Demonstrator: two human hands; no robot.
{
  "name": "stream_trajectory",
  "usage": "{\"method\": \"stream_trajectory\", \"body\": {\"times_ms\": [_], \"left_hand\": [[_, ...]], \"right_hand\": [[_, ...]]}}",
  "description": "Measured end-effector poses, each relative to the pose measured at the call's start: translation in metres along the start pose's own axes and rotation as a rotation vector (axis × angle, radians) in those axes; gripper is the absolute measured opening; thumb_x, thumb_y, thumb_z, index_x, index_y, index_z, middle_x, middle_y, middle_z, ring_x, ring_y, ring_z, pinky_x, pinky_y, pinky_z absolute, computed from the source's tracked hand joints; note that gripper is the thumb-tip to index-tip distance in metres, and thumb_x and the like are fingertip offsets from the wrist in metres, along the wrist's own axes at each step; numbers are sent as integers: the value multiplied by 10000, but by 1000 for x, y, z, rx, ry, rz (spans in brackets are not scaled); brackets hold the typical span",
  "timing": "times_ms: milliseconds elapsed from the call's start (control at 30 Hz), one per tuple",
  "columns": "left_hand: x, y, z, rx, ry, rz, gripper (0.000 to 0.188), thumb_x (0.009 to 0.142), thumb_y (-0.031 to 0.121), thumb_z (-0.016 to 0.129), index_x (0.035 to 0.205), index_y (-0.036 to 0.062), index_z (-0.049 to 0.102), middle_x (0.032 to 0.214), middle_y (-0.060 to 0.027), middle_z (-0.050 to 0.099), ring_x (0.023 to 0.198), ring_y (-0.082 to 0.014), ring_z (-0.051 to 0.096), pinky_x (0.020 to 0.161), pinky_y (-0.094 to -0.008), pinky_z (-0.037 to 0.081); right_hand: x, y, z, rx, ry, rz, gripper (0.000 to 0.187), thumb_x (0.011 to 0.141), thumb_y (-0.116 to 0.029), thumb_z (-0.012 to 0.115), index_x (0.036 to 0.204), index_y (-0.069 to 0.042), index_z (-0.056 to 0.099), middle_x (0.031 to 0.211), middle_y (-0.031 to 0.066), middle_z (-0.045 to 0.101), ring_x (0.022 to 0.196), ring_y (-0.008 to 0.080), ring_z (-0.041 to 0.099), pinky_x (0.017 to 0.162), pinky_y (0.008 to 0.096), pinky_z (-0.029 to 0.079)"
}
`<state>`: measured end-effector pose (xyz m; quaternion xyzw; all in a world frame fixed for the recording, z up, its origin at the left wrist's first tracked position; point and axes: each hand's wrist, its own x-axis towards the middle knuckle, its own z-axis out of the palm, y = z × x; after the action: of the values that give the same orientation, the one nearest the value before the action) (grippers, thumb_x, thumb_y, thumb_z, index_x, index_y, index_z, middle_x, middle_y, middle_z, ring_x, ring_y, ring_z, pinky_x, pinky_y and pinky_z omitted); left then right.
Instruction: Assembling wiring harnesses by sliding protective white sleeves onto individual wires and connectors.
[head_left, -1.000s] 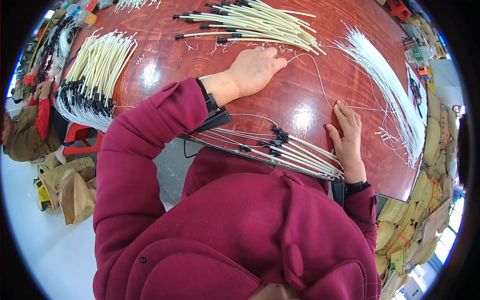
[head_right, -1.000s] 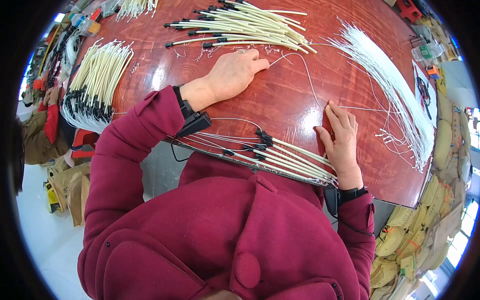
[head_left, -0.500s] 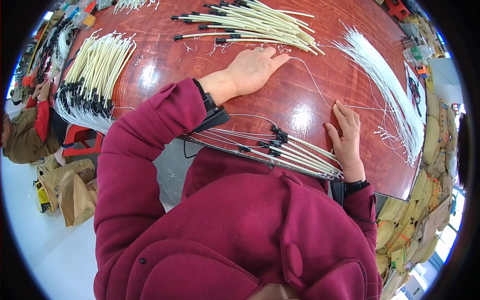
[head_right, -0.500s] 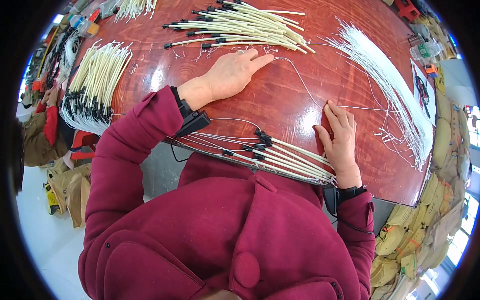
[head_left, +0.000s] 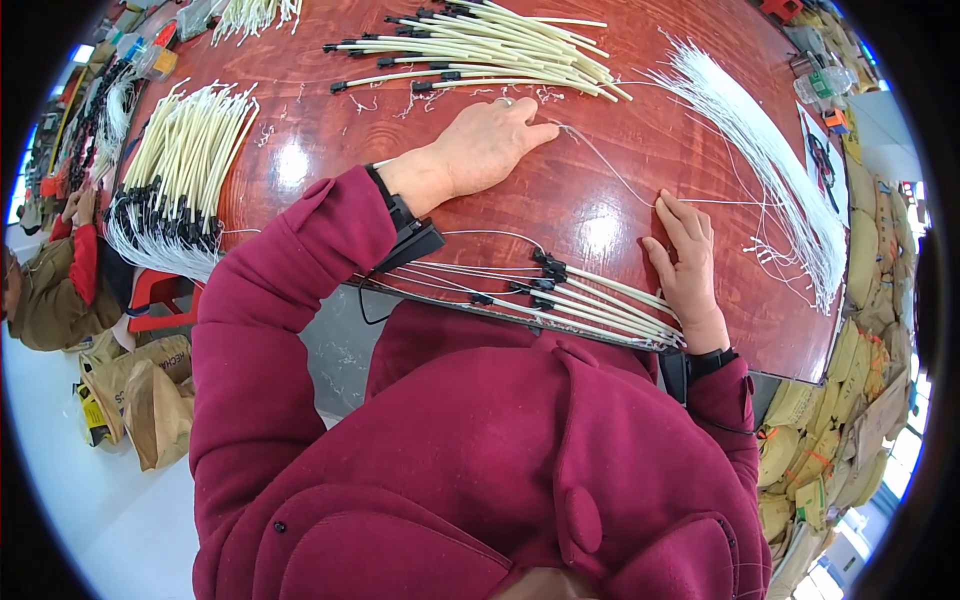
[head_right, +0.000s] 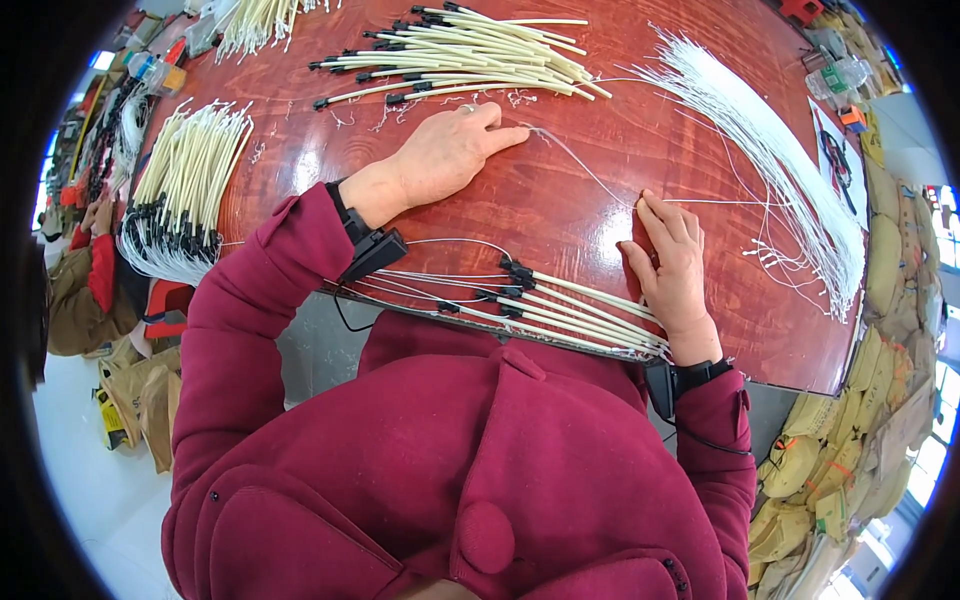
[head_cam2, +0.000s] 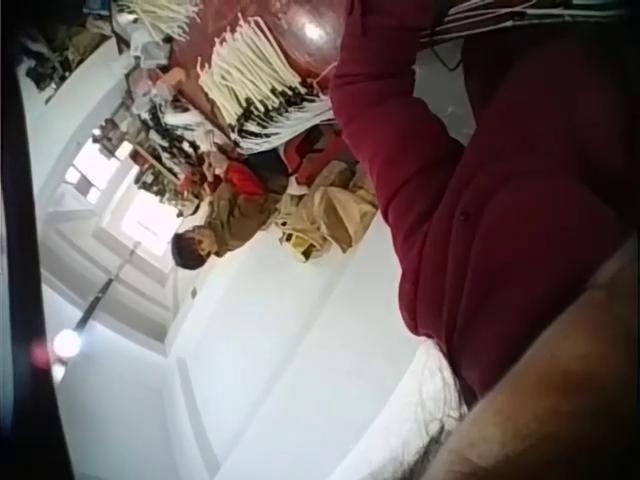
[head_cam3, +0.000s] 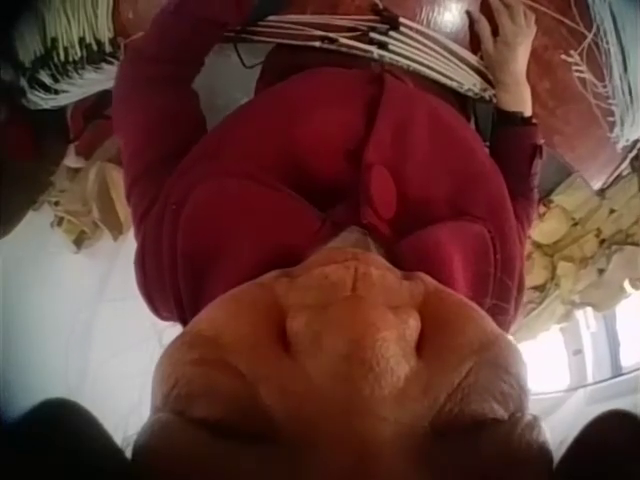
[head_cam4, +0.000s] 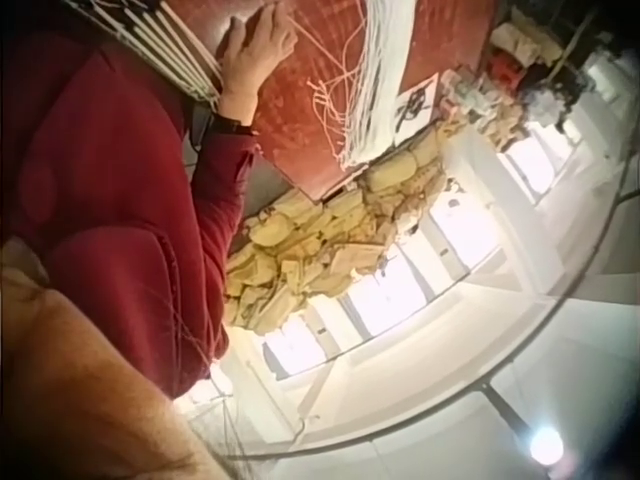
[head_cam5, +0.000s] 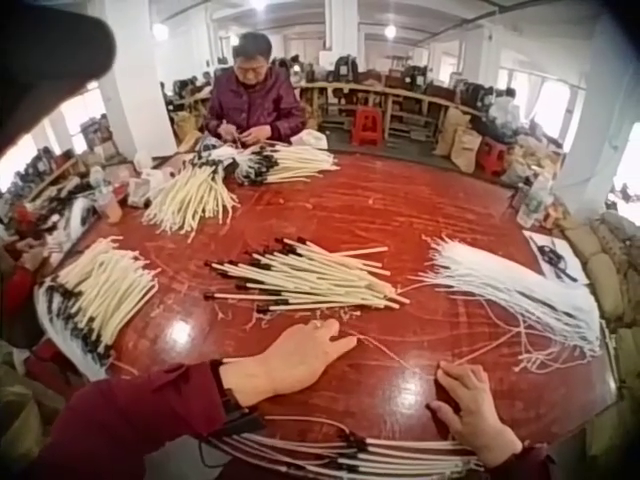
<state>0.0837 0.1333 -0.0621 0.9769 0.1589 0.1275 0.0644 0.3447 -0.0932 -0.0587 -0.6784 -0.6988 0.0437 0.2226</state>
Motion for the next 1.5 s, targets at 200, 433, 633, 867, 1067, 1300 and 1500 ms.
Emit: {"method": "stream_trajectory", "body": {"times_ms": [200, 433, 633, 867, 1067, 1300, 1500], "left_hand": [[2, 3, -3, -89, -12, -17, 349, 906, 49, 551, 1234, 117, 649, 1009, -120, 595, 956, -311, 653, 777, -417, 549], [-2, -1, 4, -140, 57, 92, 252, 897, 88, 629, 1149, 77, 615, 997, -102, 573, 912, -316, 623, 786, -424, 518], [-4, 9, -2, -36, 7, 0, 148, 880, 128, 617, 1015, 68, 615, 993, -102, 628, 1000, -301, 648, 782, -419, 559], [66, 78, 33, -6, -6, 108, 117, 854, 138, 624, 935, 55, 644, 964, -112, 665, 891, -307, 693, 698, -417, 577], [71, 110, 27, 19, 40, 73, 139, 847, 173, 656, 929, 61, 654, 951, -98, 667, 907, -287, 690, 743, -417, 558], [-6, 19, -17, -62, 223, -213, 226, 860, 133, 702, 1028, 58, 569, 991, -138, 603, 976, -366, 621, 766, -453, 519], [-17, 27, -13, -423, 45, -286, 182, 914, 67, 660, 1040, 21, 537, 868, -162, 609, 825, -359, 620, 723, -444, 484]], "right_hand": [[-1, 2, -3, -6, -2, 5, 509, 855, -90, 735, 1341, 5, 619, 1407, 133, 589, 1211, 334, 542, 1065, 415, 426], [0, 8, -7, 14, -39, 15, 558, 848, -105, 738, 1374, 7, 590, 1445, 132, 561, 1245, 338, 523, 1084, 421, 411], [-4, 10, -13, -49, -123, 7, 647, 860, -227, 756, 1421, 1, 527, 1497, 117, 499, 1306, 341, 473, 1122, 461, 362], [9, -12, 2, -68, -153, -51, 732, 869, -265, 736, 1476, 23, 446, 1562, 156, 406, 1375, 363, 404, 1172, 467, 309], [0, -5, 2, 7, -61, 22, 717, 864, -225, 739, 1474, 18, 452, 1506, 182, 460, 1348, 379, 435, 1147, 462, 342], [19, 11, -6, -4, 78, -34, 660, 858, -187, 749, 1444, -19, 497, 1391, 168, 558, 1239, 377, 517, 1066, 454, 413], [48, -14, 11, -63, -13, -128, 322, 873, -146, 726, 1180, -71, 663, 1206, 88, 670, 1106, 287, 579, 926, 405, 444]]}}
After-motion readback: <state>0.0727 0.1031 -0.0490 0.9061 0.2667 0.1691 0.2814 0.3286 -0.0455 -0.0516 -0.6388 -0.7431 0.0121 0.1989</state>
